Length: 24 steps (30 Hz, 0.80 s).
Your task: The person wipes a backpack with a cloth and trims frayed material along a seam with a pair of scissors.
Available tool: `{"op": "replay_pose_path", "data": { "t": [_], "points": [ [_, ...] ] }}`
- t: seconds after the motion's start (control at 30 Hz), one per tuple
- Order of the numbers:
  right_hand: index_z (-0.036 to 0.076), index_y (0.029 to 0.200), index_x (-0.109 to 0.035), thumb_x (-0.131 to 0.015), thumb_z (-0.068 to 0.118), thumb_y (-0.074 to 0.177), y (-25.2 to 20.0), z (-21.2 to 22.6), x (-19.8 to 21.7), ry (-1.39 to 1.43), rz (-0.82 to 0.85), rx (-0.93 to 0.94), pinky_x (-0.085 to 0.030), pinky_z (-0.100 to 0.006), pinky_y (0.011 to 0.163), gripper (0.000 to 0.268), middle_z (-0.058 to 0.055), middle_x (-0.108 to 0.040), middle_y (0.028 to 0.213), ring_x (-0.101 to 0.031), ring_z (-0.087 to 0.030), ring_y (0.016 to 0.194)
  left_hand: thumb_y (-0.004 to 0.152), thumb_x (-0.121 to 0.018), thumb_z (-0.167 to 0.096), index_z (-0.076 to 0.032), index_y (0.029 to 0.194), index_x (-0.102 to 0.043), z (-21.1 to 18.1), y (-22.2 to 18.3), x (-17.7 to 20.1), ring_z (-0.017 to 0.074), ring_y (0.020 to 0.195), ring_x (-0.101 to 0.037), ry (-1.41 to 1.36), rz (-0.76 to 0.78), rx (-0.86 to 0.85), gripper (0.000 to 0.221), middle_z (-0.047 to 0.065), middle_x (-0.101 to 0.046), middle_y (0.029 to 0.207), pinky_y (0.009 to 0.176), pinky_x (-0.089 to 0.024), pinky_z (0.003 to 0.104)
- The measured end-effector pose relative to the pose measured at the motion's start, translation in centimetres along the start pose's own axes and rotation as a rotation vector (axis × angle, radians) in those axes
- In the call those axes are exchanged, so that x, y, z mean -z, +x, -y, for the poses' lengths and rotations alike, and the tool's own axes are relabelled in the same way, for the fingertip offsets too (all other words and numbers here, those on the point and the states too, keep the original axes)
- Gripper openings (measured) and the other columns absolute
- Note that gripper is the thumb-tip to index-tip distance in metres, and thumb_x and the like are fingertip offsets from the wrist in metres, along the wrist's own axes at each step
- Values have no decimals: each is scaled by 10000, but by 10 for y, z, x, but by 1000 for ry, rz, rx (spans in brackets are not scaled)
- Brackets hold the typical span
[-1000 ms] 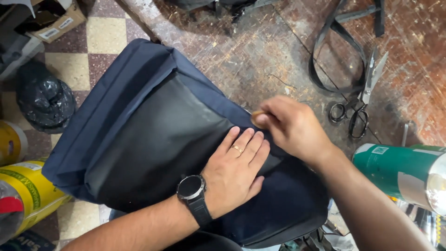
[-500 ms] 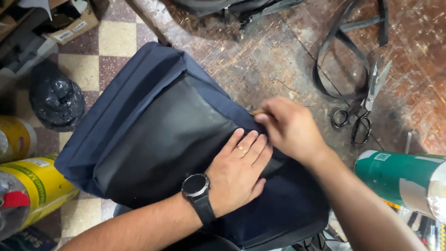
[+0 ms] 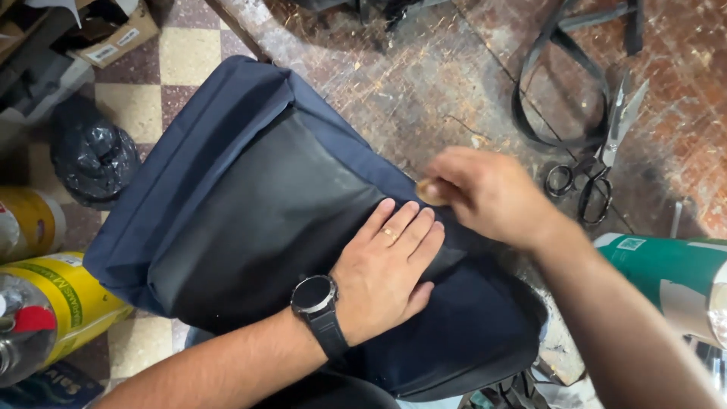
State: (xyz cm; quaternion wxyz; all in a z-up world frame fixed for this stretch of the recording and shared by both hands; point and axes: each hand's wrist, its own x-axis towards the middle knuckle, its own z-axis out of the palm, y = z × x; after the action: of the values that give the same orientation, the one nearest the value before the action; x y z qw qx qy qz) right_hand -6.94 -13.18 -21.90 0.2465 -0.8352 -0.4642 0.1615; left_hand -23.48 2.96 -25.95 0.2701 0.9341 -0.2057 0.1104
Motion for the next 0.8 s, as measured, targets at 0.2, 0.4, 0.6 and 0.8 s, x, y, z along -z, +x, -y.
{"op": "replay_pose_path", "data": {
  "t": [0.2, 0.4, 0.6, 0.8],
  "points": [
    [79, 999, -633, -641, -8, 949, 18, 6, 2, 2, -49, 85, -524, -371, 691, 100, -45, -684, 900, -659, -245, 798, 798, -768, -396, -8, 1418, -606, -2, 2, 0, 366, 1410, -516, 9, 17, -2, 749, 191, -602, 1471, 1272, -316, 551],
    [102, 897, -612, -686, 36, 935, 8, 2, 11, -112, 57, 36, -559, -388, 620, 106, -18, -705, 883, -724, -233, 776, 799, -775, -360, 4, 1420, -600, 1, -2, -1, 378, 1411, -520, -25, 0, -4, 740, 205, -602, 1474, 1277, -319, 562],
    [109, 991, -633, -671, 22, 946, 14, 0, 0, -79, 6, 128, -509, -375, 620, 105, -18, -673, 899, -672, -243, 805, 800, -776, -385, -10, 1425, -601, 1, 0, -1, 362, 1422, -513, -17, 7, -1, 750, 190, -602, 1476, 1278, -312, 551],
    [140, 981, -645, -668, 64, 935, 24, 3, 5, -150, 48, 97, -516, -412, 596, 92, 1, -693, 921, -694, -252, 840, 809, -762, -374, -4, 1427, -596, 0, -1, -1, 378, 1423, -512, -19, 9, -12, 739, 199, -599, 1479, 1278, -308, 561]
  ]
}}
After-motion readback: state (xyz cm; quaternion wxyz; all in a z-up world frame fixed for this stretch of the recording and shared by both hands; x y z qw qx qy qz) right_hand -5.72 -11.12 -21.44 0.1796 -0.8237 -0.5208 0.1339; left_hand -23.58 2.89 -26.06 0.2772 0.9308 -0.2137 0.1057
